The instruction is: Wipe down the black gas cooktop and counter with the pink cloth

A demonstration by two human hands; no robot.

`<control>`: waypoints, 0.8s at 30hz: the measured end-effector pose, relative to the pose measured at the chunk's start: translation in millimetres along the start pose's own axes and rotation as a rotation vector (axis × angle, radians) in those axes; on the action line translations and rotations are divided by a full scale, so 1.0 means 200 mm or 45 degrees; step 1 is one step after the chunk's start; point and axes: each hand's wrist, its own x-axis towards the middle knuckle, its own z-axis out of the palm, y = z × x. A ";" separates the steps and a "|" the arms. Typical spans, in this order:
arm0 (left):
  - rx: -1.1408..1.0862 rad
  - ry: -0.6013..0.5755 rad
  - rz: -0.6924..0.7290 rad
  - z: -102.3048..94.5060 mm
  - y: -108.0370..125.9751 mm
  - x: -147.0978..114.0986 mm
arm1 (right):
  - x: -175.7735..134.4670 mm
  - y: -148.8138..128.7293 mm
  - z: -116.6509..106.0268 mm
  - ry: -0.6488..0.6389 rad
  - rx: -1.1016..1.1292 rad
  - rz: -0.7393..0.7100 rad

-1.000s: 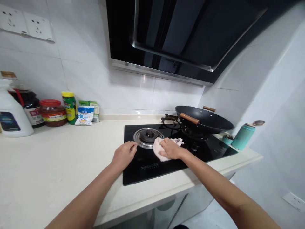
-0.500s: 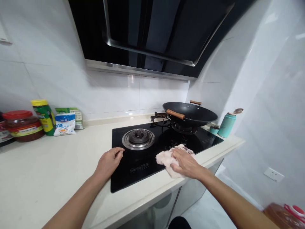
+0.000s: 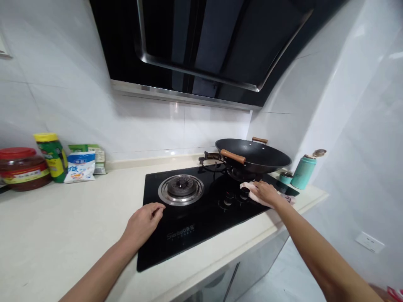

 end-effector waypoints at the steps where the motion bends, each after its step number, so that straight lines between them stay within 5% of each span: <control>1: 0.004 -0.006 0.014 0.00 0.01 0.00 | 0.05 -0.04 -0.03 -0.034 0.024 -0.023; 7: 0.017 -0.042 0.067 0.01 0.03 0.00 | 0.25 -0.23 -0.16 -0.179 0.121 -0.107; 13: 0.024 -0.081 0.063 0.03 0.05 -0.01 | 0.33 -0.47 -0.17 -0.167 0.004 -0.021; 20: -0.016 -0.103 0.051 0.03 0.04 -0.01 | 0.33 -0.93 -0.20 -0.111 -0.005 -0.348; 24: -0.051 -0.105 0.057 0.02 0.02 -0.01 | 0.23 -1.06 -0.20 -0.064 0.003 -0.486</control>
